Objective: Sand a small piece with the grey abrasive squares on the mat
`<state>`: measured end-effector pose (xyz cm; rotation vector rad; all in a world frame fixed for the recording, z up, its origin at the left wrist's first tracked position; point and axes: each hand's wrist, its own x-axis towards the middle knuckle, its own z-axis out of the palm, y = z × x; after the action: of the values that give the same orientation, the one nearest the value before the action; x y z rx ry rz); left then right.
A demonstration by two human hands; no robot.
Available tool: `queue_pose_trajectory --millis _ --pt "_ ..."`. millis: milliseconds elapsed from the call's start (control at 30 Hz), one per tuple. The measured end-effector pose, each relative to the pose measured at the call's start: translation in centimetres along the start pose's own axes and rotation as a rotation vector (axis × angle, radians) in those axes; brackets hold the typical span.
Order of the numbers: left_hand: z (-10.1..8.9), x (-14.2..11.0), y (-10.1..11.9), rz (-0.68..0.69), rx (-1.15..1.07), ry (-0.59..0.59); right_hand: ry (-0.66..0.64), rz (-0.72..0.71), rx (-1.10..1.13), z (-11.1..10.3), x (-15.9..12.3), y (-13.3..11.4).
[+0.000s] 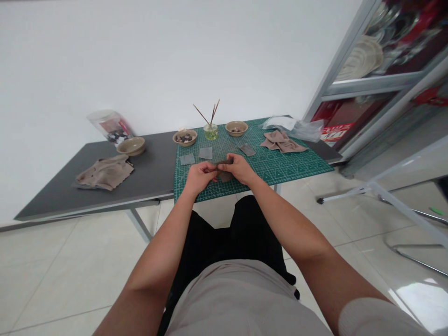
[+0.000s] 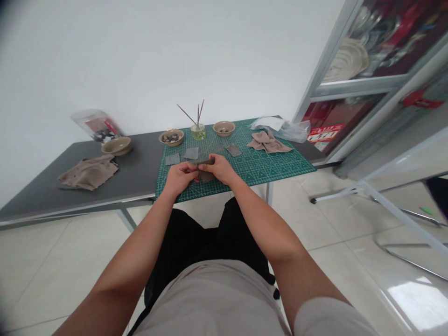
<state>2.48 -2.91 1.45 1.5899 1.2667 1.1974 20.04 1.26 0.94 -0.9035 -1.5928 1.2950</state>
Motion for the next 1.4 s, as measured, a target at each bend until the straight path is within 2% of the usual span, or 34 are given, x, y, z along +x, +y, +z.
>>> queue_pose_trajectory --millis 133,267,533,733,900,1167,1400 --pt "0.09 -0.24 0.60 0.042 0.257 0.010 -0.039 -0.005 -0.123 0.01 0.22 0.06" --pt "0.10 -0.49 0.84 0.088 0.369 0.055 -0.022 -0.011 -0.183 0.13 0.33 0.04" --pt "0.00 -0.44 0.77 0.160 0.362 0.055 -0.018 -0.025 -0.095 0.23 -0.03 -0.14" --pt "-0.22 -0.35 0.53 0.122 0.147 0.027 -0.024 0.017 0.098 0.15 -0.12 -0.23" --pt "-0.13 -0.19 0.23 0.080 0.016 0.055 -0.022 0.047 0.181 -0.02 0.01 -0.20" --pt "0.24 -0.51 0.46 0.171 0.176 0.034 -0.110 0.034 0.094 -0.31 0.30 0.30" --pt "0.06 -0.66 0.80 0.187 0.344 -0.002 -0.155 0.037 0.041 0.00 0.21 -0.11"
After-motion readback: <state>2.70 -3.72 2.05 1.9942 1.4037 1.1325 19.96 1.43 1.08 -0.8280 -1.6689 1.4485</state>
